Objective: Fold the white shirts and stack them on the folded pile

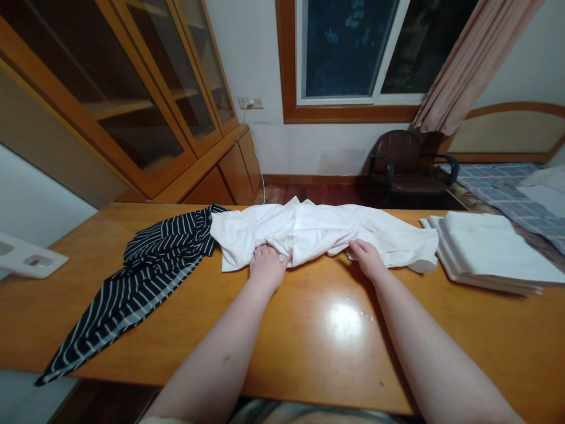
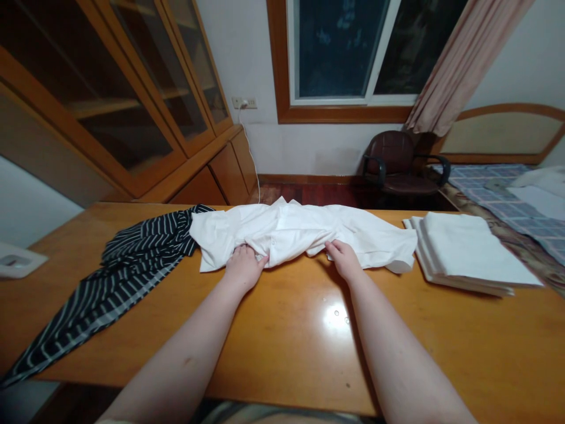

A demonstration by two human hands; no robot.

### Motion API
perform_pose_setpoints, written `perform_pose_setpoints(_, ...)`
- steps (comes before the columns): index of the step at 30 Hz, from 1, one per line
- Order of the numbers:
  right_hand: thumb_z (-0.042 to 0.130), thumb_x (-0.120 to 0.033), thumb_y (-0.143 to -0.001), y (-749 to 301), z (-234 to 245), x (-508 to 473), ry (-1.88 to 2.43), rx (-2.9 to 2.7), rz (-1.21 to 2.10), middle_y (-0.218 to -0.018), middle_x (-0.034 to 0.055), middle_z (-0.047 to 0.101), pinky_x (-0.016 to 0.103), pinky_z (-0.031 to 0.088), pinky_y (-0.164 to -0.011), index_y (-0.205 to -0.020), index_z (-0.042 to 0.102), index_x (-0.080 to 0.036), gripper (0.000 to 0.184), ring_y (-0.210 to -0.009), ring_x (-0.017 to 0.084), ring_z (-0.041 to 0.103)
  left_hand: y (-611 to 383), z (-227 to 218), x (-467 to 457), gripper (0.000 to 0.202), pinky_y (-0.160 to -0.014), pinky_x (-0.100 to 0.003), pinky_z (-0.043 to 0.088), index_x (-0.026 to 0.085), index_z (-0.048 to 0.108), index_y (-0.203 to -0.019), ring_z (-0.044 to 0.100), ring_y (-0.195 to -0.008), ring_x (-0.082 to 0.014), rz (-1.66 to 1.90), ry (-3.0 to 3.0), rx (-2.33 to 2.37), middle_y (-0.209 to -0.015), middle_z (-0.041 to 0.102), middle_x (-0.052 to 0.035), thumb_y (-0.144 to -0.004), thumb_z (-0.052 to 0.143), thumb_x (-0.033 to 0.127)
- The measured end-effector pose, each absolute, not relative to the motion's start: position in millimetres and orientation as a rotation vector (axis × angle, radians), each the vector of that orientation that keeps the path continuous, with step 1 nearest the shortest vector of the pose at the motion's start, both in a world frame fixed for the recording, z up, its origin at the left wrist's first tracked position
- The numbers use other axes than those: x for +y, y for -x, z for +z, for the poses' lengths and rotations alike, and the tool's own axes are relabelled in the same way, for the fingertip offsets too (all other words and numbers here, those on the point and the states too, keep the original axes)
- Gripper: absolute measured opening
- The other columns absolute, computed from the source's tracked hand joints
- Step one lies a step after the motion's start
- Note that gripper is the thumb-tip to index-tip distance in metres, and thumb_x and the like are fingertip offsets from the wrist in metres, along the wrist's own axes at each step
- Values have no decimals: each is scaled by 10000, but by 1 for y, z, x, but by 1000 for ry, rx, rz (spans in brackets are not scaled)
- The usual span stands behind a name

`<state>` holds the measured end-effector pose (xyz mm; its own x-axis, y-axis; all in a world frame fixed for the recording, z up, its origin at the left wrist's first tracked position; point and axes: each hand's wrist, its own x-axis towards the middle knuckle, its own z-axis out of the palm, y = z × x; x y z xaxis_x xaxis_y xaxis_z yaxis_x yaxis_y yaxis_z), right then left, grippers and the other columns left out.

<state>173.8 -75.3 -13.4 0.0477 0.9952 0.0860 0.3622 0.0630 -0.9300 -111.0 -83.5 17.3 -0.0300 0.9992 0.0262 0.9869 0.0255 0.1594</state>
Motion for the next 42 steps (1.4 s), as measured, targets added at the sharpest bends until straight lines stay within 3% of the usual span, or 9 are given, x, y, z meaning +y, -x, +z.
perform_pose_setpoints(9, 556, -556, -759, -171, -14, -71, 1525, -1362, 875, -739, 34, 668, 287, 406, -632, -862, 697, -165, 429, -680, 188, 559, 120, 18, -66, 436, -844, -362, 418, 171, 654, -1014, 594, -1013, -310, 780, -1678, 1723, -1047, 676, -147, -655, 728, 407)
perform_pose_setpoints(13, 619, -553, -716, -174, -20, -67, 1414, -1190, 1012, -699, 21, 652, 263, 391, -555, -856, 691, -168, 415, -596, 152, 532, 122, 14, -58, 381, -678, -275, 452, 159, 644, -1025, 639, -880, -221, 1054, -1006, 1401, -995, 697, -105, -769, 626, 440)
perform_pose_setpoints(16, 667, -516, -693, -174, -19, -67, 1332, -1067, 1112, -686, 17, 651, 256, 404, -542, -831, 678, -173, 370, -576, 142, 540, 123, 19, -56, 288, -522, -209, 397, 145, 639, -998, 635, -761, -160, 1133, -681, 1269, -958, 695, -83, -841, 559, 372)
perform_pose_setpoints(19, 693, -467, -685, -174, -17, -66, 1248, -977, 1186, -770, 29, 688, 273, 456, -619, -836, 680, -185, 320, -663, 169, 599, 124, 28, -58, 137, -421, -175, 326, 134, 622, -930, 611, -657, -111, 1145, -449, 1113, -908, 684, -71, -850, 526, 190)
perform_pose_setpoints(23, 670, -455, -698, -174, -14, -67, 1179, -949, 1237, -888, 41, 715, 322, 488, -754, -890, 689, -211, 312, -815, 220, 639, 124, 36, -60, 106, -359, -151, 262, 128, 557, -848, 627, -633, -107, 1112, -116, 1000, -804, 641, -69, -828, 474, 65)
perform_pose_setpoints(28, 672, -454, -703, -174, -8, -70, 1228, -1036, 1192, -981, 52, 715, 365, 458, -879, -934, 692, -198, 346, -945, 246, 630, 126, 32, -56, 75, -356, -131, 277, 127, 539, -849, 575, -532, -57, 1161, -1, 962, -735, 590, -30, -870, 473, 99)
perform_pose_setpoints(32, 694, -453, -690, -171, -5, -73, 1320, -1273, 1192, -994, 74, 711, 381, 447, -878, -954, 699, -169, 388, -933, 252, 627, 128, 25, -52, 59, -380, -129, 338, 141, 547, -842, 508, -477, -39, 1185, -4, 960, -682, 559, -2, -883, 504, 140)
perform_pose_setpoints(37, 648, -478, -692, -170, -7, -72, 1271, -1174, 1237, -936, 65, 710, 361, 474, -791, -941, 689, -170, 398, -866, 237, 629, 129, 21, -49, 116, -629, -187, 521, 154, 572, -928, 624, -700, -101, 1238, -29, 996, -804, 624, -56, -897, 465, 123)
perform_pose_setpoints(42, 570, -445, -728, -178, -8, -68, 1378, -1106, 1000, -956, 73, 694, 397, 454, -863, -890, 674, -192, 318, -939, 254, 599, 135, 24, -47, 209, -754, -265, 548, 146, 564, -957, 657, -804, -141, 1313, -54, 1039, -886, 650, -85, -926, 360, 111)
